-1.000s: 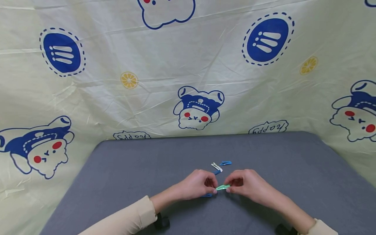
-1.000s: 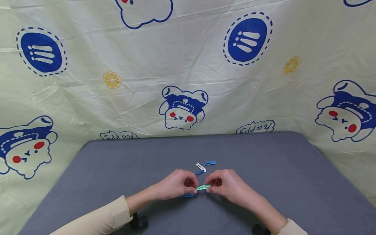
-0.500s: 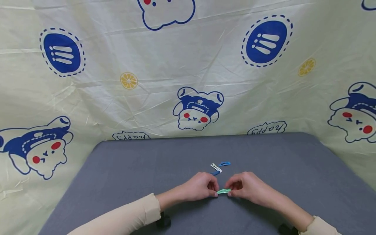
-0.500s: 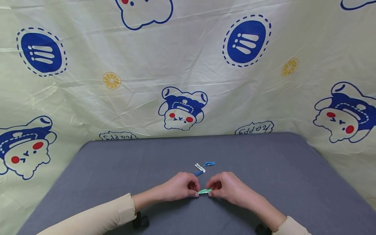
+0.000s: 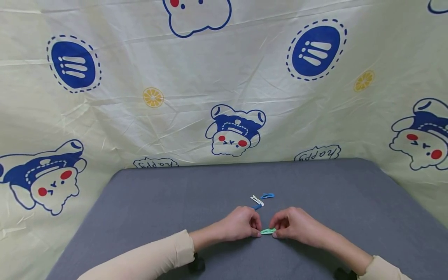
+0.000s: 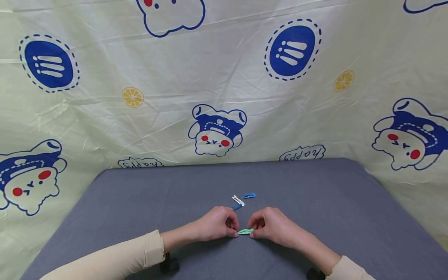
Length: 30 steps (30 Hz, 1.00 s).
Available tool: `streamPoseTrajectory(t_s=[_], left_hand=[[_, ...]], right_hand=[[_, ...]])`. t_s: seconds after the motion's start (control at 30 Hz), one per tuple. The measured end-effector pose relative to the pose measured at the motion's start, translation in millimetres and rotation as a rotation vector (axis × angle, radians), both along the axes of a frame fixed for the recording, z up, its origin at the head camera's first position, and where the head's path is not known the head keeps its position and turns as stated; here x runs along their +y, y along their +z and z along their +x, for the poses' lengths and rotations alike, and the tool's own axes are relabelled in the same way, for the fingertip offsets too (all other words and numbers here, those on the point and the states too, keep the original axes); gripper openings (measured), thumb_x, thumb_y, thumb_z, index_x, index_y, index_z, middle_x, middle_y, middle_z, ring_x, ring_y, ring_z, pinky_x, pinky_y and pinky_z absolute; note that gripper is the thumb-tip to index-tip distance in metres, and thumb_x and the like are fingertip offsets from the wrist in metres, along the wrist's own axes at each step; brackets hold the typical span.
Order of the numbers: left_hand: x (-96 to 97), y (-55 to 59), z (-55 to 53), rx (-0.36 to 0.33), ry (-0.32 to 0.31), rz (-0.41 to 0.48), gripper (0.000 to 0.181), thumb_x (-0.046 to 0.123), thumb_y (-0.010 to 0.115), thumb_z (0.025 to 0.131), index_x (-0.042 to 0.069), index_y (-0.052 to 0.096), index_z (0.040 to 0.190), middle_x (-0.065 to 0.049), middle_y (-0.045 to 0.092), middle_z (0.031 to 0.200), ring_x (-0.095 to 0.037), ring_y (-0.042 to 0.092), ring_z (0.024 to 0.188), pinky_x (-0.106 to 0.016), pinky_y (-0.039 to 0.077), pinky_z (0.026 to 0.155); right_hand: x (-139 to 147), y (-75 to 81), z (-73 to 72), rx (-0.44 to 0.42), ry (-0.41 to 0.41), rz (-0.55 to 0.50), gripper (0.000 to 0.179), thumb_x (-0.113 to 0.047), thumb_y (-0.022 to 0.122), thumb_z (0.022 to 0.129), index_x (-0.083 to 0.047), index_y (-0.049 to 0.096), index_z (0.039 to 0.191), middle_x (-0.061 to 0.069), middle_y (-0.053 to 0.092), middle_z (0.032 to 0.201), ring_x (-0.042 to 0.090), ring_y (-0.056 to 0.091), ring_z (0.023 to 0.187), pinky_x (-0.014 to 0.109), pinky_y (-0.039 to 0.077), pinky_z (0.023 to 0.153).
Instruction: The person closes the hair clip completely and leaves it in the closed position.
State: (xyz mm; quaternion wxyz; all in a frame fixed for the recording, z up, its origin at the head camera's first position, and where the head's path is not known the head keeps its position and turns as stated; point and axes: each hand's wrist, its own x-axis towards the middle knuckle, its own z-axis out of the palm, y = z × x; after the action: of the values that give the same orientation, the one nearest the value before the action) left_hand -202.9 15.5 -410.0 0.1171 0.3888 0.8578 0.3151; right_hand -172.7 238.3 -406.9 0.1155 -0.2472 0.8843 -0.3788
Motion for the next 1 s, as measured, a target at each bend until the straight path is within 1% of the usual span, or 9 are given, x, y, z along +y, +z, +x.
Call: streamPoseTrajectory(t_s=[0.17, 0.37, 0.5, 0.57, 0.8, 1.0], left_hand=[[-0.8, 1.6, -0.4, 0.01, -0.008, -0.025, 0.013, 0.008, 0.082, 0.078, 0.013, 0.071, 0.076, 0.015, 0.055, 0.063, 0.005, 0.049, 0.06, -0.012, 0.041, 0.059], [-2.7, 1.2, -3.1, 0.022, -0.03, -0.042, 0.011, 0.011, 0.083, 0.077, 0.012, 0.073, 0.082, 0.016, 0.056, 0.067, 0.006, 0.049, 0.064, -0.011, 0.041, 0.062], [-5.7, 1.3, -4.0, -0.013, -0.041, -0.015, 0.012, 0.01, 0.082, 0.079, 0.011, 0.073, 0.088, 0.015, 0.058, 0.071, 0.006, 0.052, 0.067, -0.012, 0.043, 0.064], [-8.3, 1.6, -4.5, -0.032, -0.038, 0.004, 0.011, 0.01, 0.081, 0.081, 0.011, 0.073, 0.089, 0.015, 0.059, 0.072, 0.005, 0.053, 0.067, -0.013, 0.044, 0.064], [-21.3, 5.1, -9.3, -0.06, 0.015, 0.078, 0.008, 0.009, 0.078, 0.084, 0.01, 0.073, 0.09, 0.014, 0.059, 0.074, 0.002, 0.055, 0.068, -0.016, 0.046, 0.066], [-34.1, 10.2, -18.8, -0.084, 0.076, 0.129, 0.009, 0.006, 0.074, 0.087, 0.007, 0.073, 0.096, 0.011, 0.061, 0.077, -0.004, 0.055, 0.07, -0.02, 0.046, 0.064]], right_hand=[[-0.2, -1.2, -0.3, -0.005, 0.002, -0.018, 0.012, -0.018, 0.081, 0.082, -0.016, 0.073, 0.091, -0.007, 0.061, 0.074, 0.005, 0.057, 0.064, 0.024, 0.047, 0.057], [2.4, -1.4, -0.1, -0.018, 0.026, -0.043, 0.016, -0.018, 0.08, 0.082, -0.013, 0.073, 0.095, -0.006, 0.062, 0.079, 0.006, 0.058, 0.068, 0.024, 0.048, 0.06], [5.2, 1.0, 1.0, -0.017, 0.016, -0.054, 0.017, -0.018, 0.078, 0.084, -0.011, 0.072, 0.099, -0.006, 0.065, 0.082, 0.006, 0.06, 0.071, 0.025, 0.049, 0.063], [5.8, 3.7, 0.7, 0.0, -0.001, -0.04, 0.017, -0.019, 0.077, 0.086, -0.01, 0.072, 0.1, -0.007, 0.067, 0.085, 0.006, 0.061, 0.074, 0.025, 0.049, 0.065], [2.9, 14.8, -6.3, 0.104, -0.051, 0.025, 0.018, -0.02, 0.074, 0.089, -0.011, 0.072, 0.104, -0.009, 0.067, 0.092, 0.005, 0.061, 0.082, 0.028, 0.051, 0.072], [-5.0, 15.2, -16.0, 0.159, -0.081, 0.04, 0.017, -0.019, 0.072, 0.091, -0.012, 0.073, 0.106, -0.007, 0.068, 0.097, 0.006, 0.061, 0.086, 0.031, 0.053, 0.076]])
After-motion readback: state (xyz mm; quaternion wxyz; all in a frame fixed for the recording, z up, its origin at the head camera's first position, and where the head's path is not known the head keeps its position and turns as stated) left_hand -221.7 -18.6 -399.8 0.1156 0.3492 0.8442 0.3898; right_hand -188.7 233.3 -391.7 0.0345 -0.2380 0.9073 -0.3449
